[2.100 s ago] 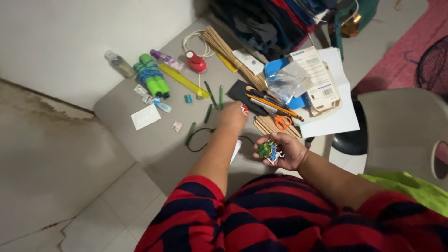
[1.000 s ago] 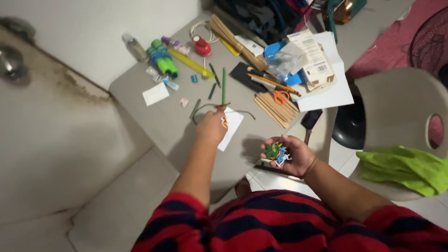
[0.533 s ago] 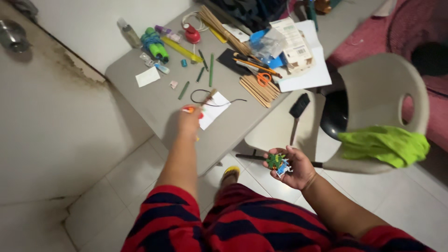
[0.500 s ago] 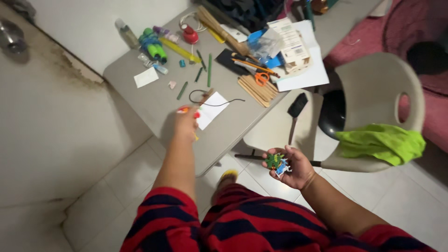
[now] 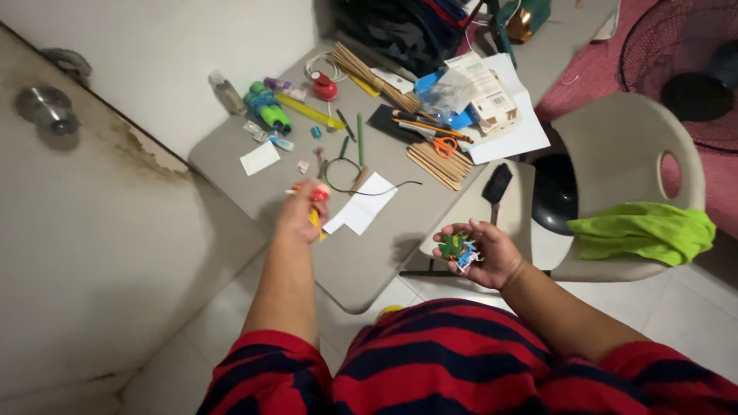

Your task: The person organizes various small items from a cluttered table into a two-compartment wooden box. They handle toys, stationery, and craft supplies, placing them into the box compartments.

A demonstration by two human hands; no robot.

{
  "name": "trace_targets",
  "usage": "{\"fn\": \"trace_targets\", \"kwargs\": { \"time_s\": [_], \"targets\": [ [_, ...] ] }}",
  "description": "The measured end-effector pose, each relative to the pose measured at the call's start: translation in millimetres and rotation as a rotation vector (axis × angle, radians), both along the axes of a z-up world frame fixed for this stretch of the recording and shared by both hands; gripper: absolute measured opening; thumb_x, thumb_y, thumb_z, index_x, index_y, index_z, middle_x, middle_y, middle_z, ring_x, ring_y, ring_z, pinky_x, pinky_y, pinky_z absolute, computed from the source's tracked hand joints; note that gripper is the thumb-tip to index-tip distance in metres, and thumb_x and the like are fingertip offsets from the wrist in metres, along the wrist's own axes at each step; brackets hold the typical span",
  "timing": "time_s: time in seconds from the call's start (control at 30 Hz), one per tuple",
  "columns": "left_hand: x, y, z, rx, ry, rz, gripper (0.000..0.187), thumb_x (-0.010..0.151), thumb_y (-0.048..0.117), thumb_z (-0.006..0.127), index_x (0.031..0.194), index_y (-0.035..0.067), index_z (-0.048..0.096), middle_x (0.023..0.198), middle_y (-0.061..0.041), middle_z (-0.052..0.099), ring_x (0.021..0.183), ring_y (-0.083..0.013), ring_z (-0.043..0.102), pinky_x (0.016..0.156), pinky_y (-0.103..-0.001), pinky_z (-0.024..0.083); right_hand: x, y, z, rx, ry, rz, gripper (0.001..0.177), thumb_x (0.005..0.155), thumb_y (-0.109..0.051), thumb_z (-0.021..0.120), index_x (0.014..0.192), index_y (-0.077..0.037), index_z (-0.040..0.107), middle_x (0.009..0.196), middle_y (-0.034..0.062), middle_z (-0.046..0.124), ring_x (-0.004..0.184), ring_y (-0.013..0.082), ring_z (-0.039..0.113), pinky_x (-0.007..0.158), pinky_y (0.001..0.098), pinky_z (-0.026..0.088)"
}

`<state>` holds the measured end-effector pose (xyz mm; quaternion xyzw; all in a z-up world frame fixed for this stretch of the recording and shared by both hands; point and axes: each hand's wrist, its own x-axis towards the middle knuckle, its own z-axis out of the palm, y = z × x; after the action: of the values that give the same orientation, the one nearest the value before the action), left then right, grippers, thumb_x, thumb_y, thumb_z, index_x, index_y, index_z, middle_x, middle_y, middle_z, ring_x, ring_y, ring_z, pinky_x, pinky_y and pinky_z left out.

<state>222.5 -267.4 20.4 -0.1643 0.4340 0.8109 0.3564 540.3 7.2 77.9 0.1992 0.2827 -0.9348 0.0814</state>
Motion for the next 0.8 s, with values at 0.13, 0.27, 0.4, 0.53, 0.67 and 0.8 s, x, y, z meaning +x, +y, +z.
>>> {"fn": "trace_targets", "kwargs": {
  "time_s": [0.13, 0.27, 0.4, 0.53, 0.67, 0.8],
  "targets": [
    [1.3, 4.3, 9.0, -0.176, 0.091, -0.156, 0.017, 0.088, 0.021, 0.078, 0.087, 0.016, 0.061, 0.070, 0.001, 0.060, 0.048, -0.0056, 0.046, 0.046, -0.022, 0.039, -22.6, -11.3, 1.1, 0.027, 0.007, -0.005, 0.047, 0.095, -0.046, 0.058, 0.115, -0.004, 0.066, 0.123, 0.0179, 0.068, 0.110, 0.0368, 0.069, 0.073, 0.0397, 0.059],
    [25.3, 23.1, 14.9, -0.013, 0.079, -0.326, 0.018, 0.085, 0.017, 0.076, 0.098, 0.020, 0.064, 0.074, -0.001, 0.066, 0.050, -0.0097, 0.053, 0.046, -0.023, 0.043, -38.1, -17.9, -1.3, -0.037, 0.033, -0.043, 0.047, 0.095, -0.046, 0.059, 0.118, -0.006, 0.066, 0.123, 0.0168, 0.067, 0.112, 0.0359, 0.067, 0.077, 0.0411, 0.059],
    [56.9, 53.4, 20.9, 0.117, 0.044, -0.639, 0.018, 0.091, 0.016, 0.072, 0.104, 0.017, 0.060, 0.080, -0.002, 0.068, 0.061, -0.0090, 0.058, 0.050, -0.023, 0.042, -40.5, -20.5, -6.1, -0.017, 0.003, -0.125, 0.046, 0.094, -0.046, 0.060, 0.117, -0.007, 0.066, 0.125, 0.0164, 0.067, 0.113, 0.0346, 0.066, 0.077, 0.0420, 0.058],
    [70.8, 85.8, 35.8, 0.239, 0.012, -0.811, 0.013, 0.095, 0.016, 0.070, 0.100, 0.015, 0.057, 0.079, -0.002, 0.065, 0.062, -0.0105, 0.057, 0.053, -0.025, 0.044, -24.3, -15.5, -6.7, -0.036, 0.012, -0.242, 0.046, 0.094, -0.045, 0.059, 0.116, -0.006, 0.066, 0.127, 0.0180, 0.066, 0.114, 0.0356, 0.066, 0.076, 0.0422, 0.058],
    [92.2, 135.6, 44.3, 0.273, -0.083, -0.934, 0.010, 0.091, 0.016, 0.067, 0.096, 0.019, 0.059, 0.076, -0.003, 0.065, 0.056, -0.0115, 0.053, 0.050, -0.025, 0.043, 16.0, 0.1, -10.2, -0.110, 0.083, -0.405, 0.047, 0.097, -0.044, 0.058, 0.120, -0.004, 0.065, 0.130, 0.0203, 0.065, 0.116, 0.0372, 0.064, 0.079, 0.0441, 0.057],
    [134.9, 197.2, 48.3, 0.312, -0.147, -1.099, 0.011, 0.097, 0.014, 0.068, 0.099, 0.014, 0.058, 0.079, -0.002, 0.067, 0.058, -0.0068, 0.051, 0.053, -0.022, 0.044, 75.8, 17.2, -3.8, -0.155, 0.081, -0.694, 0.049, 0.096, -0.046, 0.057, 0.123, -0.006, 0.066, 0.129, 0.0187, 0.064, 0.117, 0.0390, 0.062, 0.081, 0.0483, 0.056]
  ]
}}
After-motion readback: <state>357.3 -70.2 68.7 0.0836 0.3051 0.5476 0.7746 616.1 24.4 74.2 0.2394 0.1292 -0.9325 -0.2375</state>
